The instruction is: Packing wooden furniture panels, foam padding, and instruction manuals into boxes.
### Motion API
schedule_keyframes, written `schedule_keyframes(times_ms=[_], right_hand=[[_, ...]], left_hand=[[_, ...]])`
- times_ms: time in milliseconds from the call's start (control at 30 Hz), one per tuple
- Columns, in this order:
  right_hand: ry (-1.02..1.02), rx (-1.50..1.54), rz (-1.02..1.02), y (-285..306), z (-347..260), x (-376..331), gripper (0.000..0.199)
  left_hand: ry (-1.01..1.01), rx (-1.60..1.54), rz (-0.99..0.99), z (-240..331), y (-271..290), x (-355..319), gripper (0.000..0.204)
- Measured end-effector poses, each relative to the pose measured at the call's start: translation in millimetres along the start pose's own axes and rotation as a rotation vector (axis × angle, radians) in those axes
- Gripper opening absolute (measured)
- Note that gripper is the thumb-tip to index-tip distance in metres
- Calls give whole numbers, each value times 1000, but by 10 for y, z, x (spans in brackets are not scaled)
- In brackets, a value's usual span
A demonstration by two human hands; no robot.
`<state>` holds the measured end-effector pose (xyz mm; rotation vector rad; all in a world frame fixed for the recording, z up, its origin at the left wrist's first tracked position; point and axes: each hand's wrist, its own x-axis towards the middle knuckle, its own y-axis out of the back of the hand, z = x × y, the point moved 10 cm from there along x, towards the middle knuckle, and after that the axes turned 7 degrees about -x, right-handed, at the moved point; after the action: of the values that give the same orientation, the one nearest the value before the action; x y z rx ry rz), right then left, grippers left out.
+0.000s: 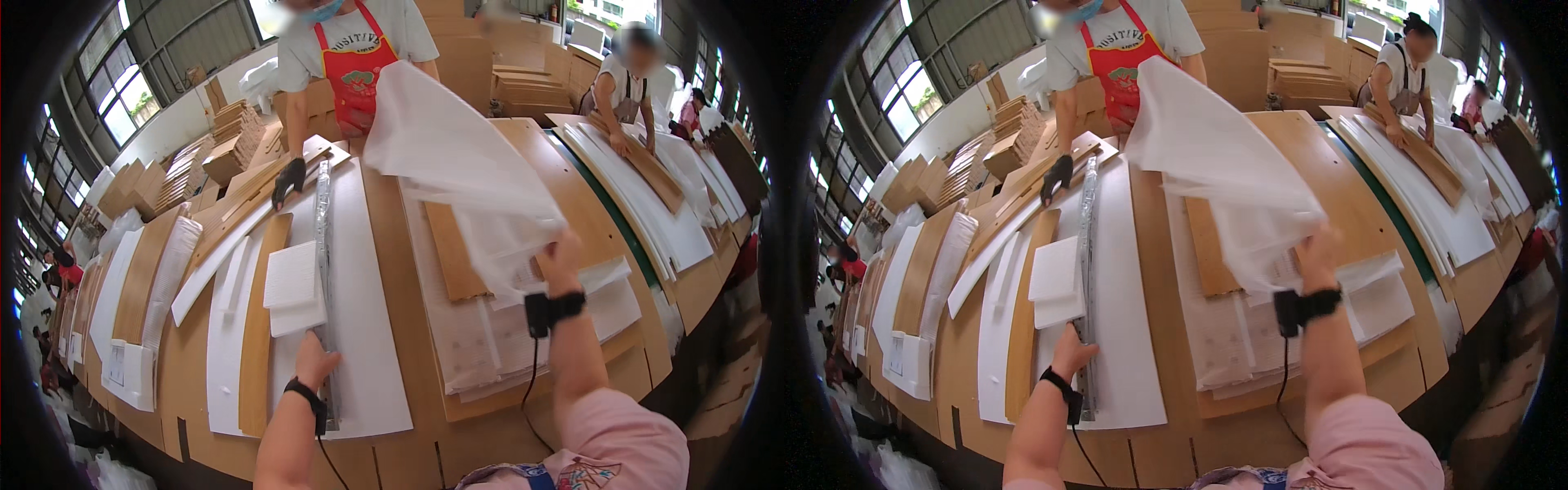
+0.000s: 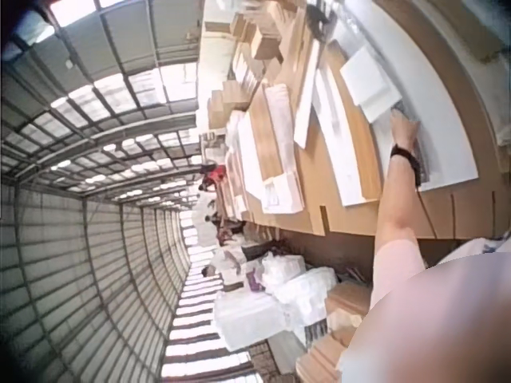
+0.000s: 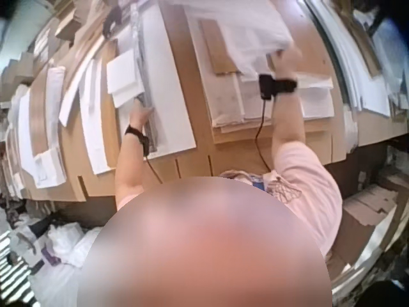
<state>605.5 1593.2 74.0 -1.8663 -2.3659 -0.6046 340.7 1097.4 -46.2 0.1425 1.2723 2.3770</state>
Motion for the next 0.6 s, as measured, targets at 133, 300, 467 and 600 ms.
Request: schedule_keyframes(times_ms=[133, 300, 467, 600], right_hand=[[697, -499, 266, 217, -913, -1495, 42], [-266, 217, -1340, -1644, -706, -3978, 69], [-892, 448, -1157, -1644, -487, -3851, 44], [-748, 344, -1048, -1272, -378, -3429, 42]], left_hand=[[115, -4, -158, 20, 72, 65, 46], [100, -836, -443, 509, -282, -9, 34], [168, -1187, -394, 920, -454, 92, 26], [85, -1350, -214, 1217, -395, 415, 50]])
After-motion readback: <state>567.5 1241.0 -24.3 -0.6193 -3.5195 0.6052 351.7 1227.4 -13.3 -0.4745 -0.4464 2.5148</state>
